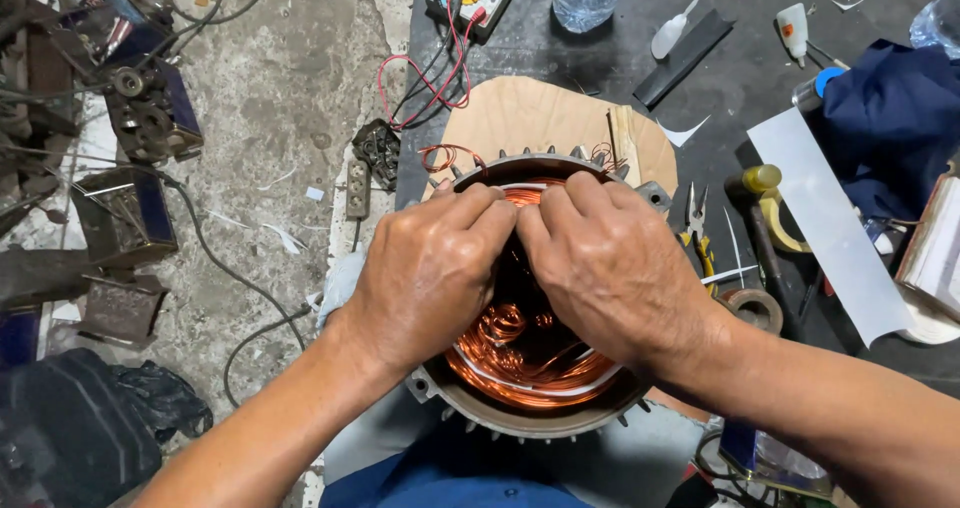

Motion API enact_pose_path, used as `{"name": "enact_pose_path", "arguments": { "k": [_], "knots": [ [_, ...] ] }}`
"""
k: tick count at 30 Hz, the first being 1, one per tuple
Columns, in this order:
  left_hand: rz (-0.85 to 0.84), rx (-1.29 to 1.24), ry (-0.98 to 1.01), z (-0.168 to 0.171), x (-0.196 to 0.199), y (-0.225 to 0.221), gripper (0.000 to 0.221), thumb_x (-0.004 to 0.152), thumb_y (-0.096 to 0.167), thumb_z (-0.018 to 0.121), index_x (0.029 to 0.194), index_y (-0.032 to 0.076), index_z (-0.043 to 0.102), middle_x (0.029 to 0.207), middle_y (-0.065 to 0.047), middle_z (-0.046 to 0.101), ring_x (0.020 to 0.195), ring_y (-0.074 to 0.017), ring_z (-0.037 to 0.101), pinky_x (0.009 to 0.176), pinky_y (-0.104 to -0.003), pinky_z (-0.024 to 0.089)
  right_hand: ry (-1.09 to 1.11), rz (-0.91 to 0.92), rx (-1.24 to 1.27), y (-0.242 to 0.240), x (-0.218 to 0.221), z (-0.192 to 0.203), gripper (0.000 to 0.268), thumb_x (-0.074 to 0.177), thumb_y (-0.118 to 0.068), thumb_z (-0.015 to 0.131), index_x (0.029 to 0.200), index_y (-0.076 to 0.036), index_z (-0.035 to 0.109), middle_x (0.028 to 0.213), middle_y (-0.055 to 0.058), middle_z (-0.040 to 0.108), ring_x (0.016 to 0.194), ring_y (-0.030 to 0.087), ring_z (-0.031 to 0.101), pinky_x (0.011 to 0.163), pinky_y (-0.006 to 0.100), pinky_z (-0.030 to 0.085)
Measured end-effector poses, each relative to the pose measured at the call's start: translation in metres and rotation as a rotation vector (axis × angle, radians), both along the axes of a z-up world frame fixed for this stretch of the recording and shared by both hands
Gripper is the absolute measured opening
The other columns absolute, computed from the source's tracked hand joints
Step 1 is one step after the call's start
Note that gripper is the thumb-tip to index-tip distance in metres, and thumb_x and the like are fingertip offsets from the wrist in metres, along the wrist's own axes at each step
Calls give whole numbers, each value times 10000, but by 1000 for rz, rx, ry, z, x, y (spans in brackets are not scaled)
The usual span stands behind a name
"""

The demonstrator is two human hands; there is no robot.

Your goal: Repairing an electric motor by organizing and securing the copper windings using insulation strips and tools.

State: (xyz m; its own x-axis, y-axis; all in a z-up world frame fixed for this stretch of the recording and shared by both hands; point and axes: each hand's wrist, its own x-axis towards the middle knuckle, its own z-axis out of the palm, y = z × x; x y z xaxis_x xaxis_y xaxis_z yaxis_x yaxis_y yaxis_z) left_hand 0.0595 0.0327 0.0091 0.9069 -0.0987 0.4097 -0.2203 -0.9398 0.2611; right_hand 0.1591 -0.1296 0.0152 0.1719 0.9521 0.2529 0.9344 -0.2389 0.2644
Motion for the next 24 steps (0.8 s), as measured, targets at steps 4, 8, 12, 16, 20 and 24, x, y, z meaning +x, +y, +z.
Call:
{"name": "enact_pose_path", "arguments": {
  "k": [4, 8, 12, 16, 20, 24],
  "knots": [
    [60, 56, 12, -2, 1, 7, 126, 805, 24, 603, 817, 121, 524, 782, -51, 572, 665, -305, 615, 454, -471, 439, 71, -14, 80, -4, -1, 8, 136, 875, -39, 560, 801, -145, 517, 747, 64, 521, 698, 262, 523, 617, 393, 452],
    [33, -18, 12, -5, -1, 10, 45, 889, 88, 634, 871, 124, 613, 781, -56, 601, 641, -348, 648, 401, -505, 437, 433, -117, 358, -35, -20, 20, 189, 1083, -113, 703, 951, 15, 660, 890, 158, 619, 810, 312, 566, 734, 424, 464],
    [41, -52, -41, -5, 0, 12, 124, 973, 92, 668, 854, 119, 648, 676, -41, 568, 504, -299, 595, 355, -463, 420, 581, -357, 624, -51, -51, 10, 98, 1063, 31, 683, 1107, 100, 738, 1060, 230, 731, 989, 335, 668, 933, 445, 490],
    [33, -71, -7, -4, 3, 12, 149, 975, 178, 731, 845, 112, 699, 696, -48, 603, 530, -288, 626, 351, -464, 463, 652, -446, 719, -49, -67, -1, 121, 1082, 0, 641, 1123, 90, 711, 1151, 251, 699, 1114, 349, 645, 1035, 452, 501],
    [-11, -38, -58, -7, 12, 10, 289, 830, -179, 510, 715, 54, 638, 650, -60, 574, 457, -246, 598, 302, -380, 458, 535, -413, 723, -46, -68, -9, 149, 1118, -12, 632, 1136, 112, 713, 1113, 254, 715, 1081, 367, 655, 990, 460, 504],
    [27, 1, -92, -8, 21, 9, 265, 788, -173, 563, 684, 65, 614, 599, -76, 597, 473, -301, 634, 385, -487, 511, 331, -261, 582, -56, -67, -9, 147, 1086, -21, 667, 1145, 97, 732, 1144, 245, 742, 1037, 352, 657, 984, 455, 471]
  ]
}}
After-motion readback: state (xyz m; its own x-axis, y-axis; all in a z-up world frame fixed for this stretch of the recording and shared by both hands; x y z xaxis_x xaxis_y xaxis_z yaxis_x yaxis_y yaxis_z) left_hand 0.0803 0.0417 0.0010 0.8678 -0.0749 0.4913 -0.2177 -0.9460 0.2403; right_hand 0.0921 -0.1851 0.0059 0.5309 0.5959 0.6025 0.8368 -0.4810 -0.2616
